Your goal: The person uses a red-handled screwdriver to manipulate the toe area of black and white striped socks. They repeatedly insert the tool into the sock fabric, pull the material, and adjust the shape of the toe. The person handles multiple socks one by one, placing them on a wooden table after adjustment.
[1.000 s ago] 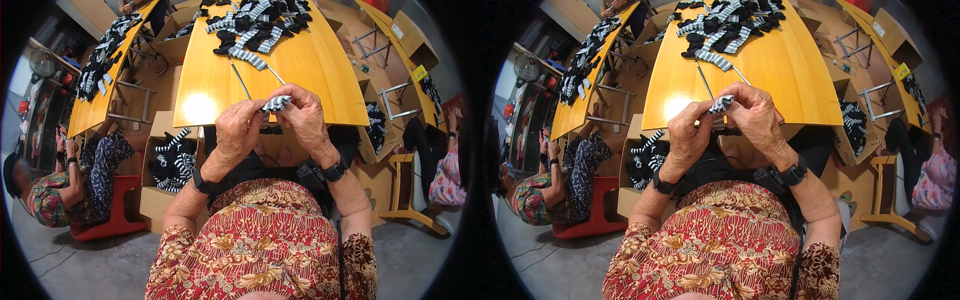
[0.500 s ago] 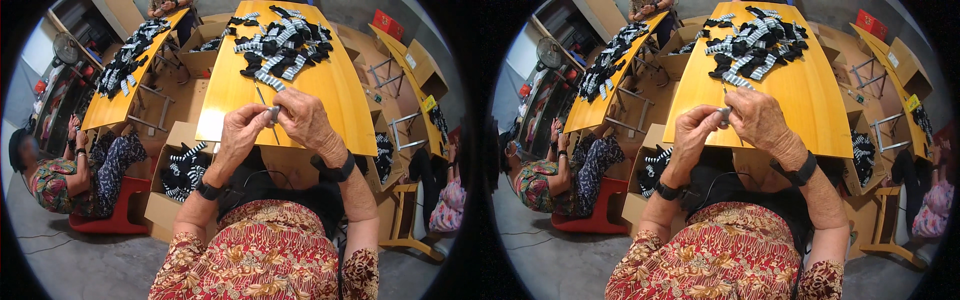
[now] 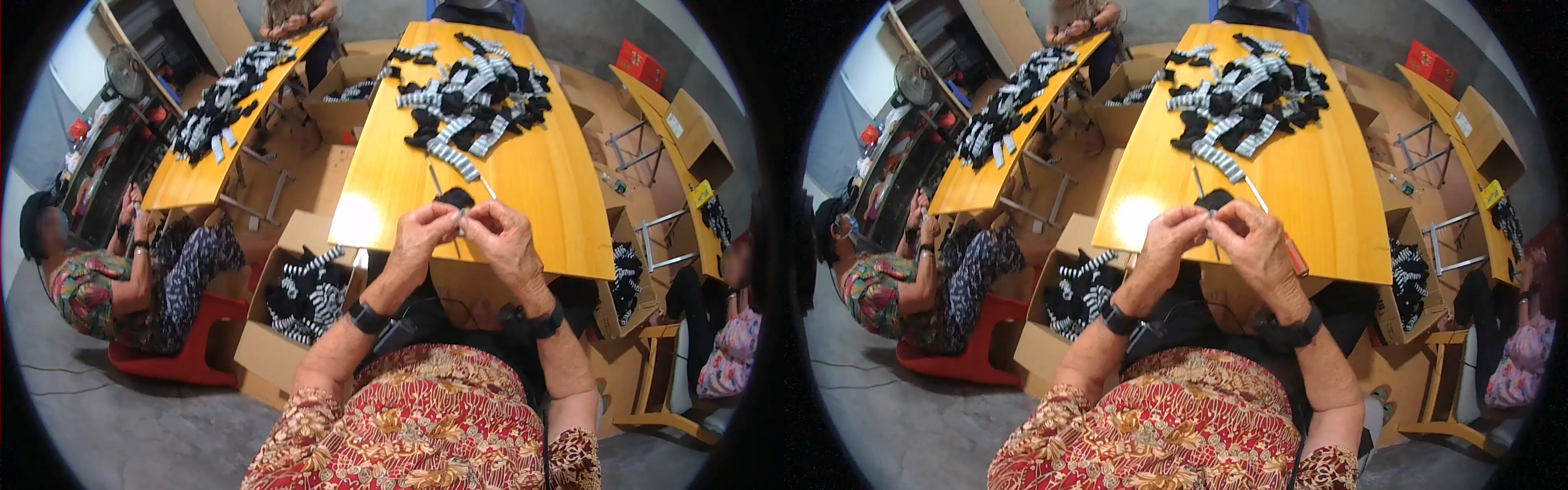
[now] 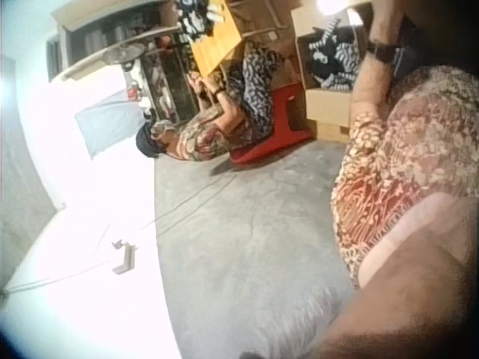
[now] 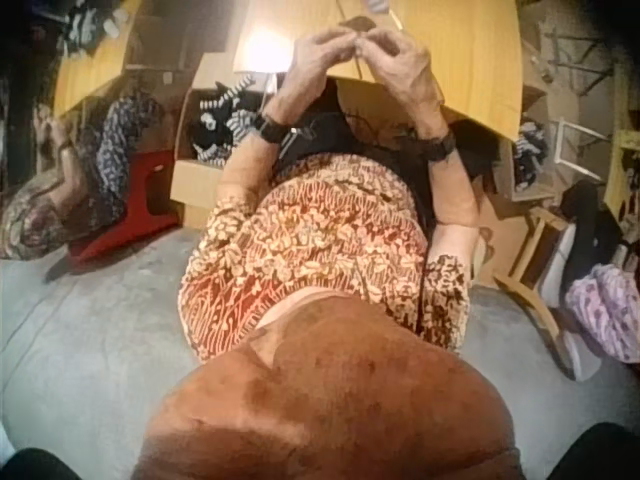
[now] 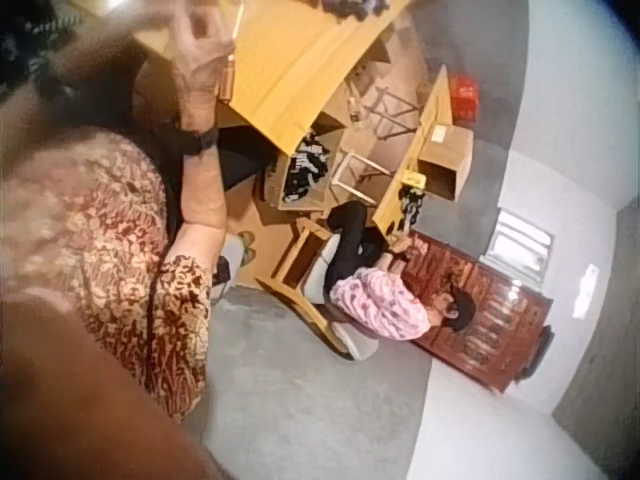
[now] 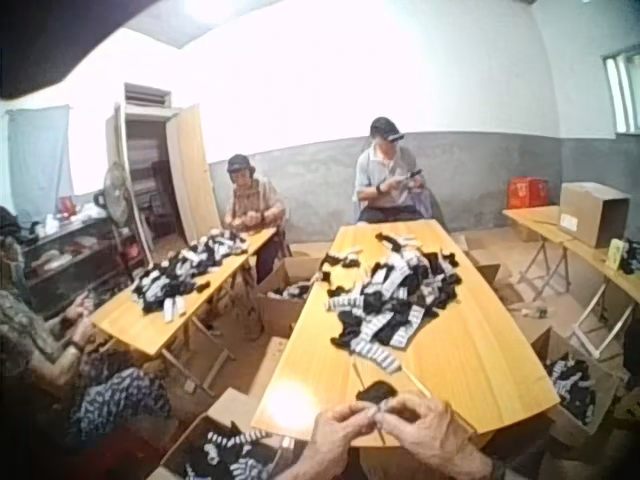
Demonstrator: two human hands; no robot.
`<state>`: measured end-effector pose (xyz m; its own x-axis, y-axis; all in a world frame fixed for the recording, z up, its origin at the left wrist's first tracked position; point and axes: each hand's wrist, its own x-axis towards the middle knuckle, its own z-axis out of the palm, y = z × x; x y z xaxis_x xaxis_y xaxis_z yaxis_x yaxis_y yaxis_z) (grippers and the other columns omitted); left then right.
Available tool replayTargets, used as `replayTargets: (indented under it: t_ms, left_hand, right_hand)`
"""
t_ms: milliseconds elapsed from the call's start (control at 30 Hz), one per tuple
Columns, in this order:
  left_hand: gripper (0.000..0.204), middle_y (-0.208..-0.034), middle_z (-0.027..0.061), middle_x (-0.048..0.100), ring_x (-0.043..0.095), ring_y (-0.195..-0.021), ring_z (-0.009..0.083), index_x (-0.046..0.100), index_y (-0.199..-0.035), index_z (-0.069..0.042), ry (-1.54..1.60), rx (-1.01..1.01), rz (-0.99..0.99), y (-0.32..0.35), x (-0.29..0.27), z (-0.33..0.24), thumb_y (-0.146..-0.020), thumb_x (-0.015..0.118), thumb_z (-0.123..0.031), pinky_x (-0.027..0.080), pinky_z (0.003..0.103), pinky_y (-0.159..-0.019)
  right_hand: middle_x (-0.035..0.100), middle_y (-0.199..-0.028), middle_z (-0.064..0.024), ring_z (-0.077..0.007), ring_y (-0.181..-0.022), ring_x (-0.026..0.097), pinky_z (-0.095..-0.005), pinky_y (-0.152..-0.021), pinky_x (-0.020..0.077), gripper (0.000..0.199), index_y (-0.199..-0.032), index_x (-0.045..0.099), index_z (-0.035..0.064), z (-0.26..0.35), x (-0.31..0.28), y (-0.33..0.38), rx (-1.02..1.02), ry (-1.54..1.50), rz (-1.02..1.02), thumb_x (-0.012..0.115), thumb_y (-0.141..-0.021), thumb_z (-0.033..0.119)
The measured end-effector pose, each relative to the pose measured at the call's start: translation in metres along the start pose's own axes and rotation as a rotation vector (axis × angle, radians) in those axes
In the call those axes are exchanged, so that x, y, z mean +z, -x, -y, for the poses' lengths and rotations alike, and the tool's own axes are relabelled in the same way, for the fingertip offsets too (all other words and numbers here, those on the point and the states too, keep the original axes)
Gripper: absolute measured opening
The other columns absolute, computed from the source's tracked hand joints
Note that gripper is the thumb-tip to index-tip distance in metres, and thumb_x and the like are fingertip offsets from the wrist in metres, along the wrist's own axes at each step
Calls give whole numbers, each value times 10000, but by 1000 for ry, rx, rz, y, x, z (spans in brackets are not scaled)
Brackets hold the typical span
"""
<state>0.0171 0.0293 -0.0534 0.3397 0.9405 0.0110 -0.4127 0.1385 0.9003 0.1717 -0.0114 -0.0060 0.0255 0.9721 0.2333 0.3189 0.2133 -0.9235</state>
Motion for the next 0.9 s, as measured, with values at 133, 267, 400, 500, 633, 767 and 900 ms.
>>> replayTargets:
  t_ms: [133,267,400,500,633,767,900]
  left_hand:
    - [163,-840,10,649,578,-741,82,669,-956,-17,-26,-51,10,-1,1,8,-885,681,-164,477,209,-693]
    - [165,-851,13,658,588,-768,79,677,-955,-6,-162,29,30,-2,7,18,-891,678,-159,489,217,-717]
    - [164,-832,18,671,579,-754,72,682,-944,13,-368,114,17,1,11,21,-884,680,-139,474,214,-692]
    - [162,-802,19,676,576,-731,67,685,-933,23,-515,162,3,3,17,20,-880,679,-130,469,216,-658]
    - [152,-772,33,679,575,-699,66,676,-905,28,-686,245,-30,8,27,14,-884,669,-123,474,224,-639]
    - [153,-780,7,640,555,-693,68,646,-934,21,-611,250,0,1,20,27,-909,639,-129,466,224,-629]
    - [118,-792,-30,585,504,-656,54,602,-950,-10,-423,294,-23,-5,16,47,-931,607,-126,437,213,-593]
  right_hand:
    - [674,-768,-58,-110,-709,640,-262,-640,513,185,-875,626,-6,-21,-1,4,7,-44,-66,691,-861,167]
    - [674,-771,-58,-102,-714,635,-260,-634,510,202,-872,628,-18,-38,-5,11,98,-137,-86,698,-843,170]
    - [672,-747,-56,-98,-699,632,-252,-633,509,182,-873,641,-23,-40,-10,11,196,-140,-74,670,-843,154]
    - [674,-740,-60,-101,-686,632,-260,-633,513,192,-856,643,-31,-43,-9,16,164,-151,-101,662,-848,160]
    - [682,-744,-104,-133,-694,650,-285,-641,522,195,-837,640,-41,-46,-7,16,144,34,-169,677,-817,149]
    - [678,-719,-111,-146,-672,652,-298,-627,523,177,-830,644,-36,-54,-6,11,98,-30,-164,671,-803,137]
    - [675,-702,-109,-152,-641,640,-301,-606,513,155,-824,644,-34,-68,-4,11,74,-2,-158,659,-778,114]
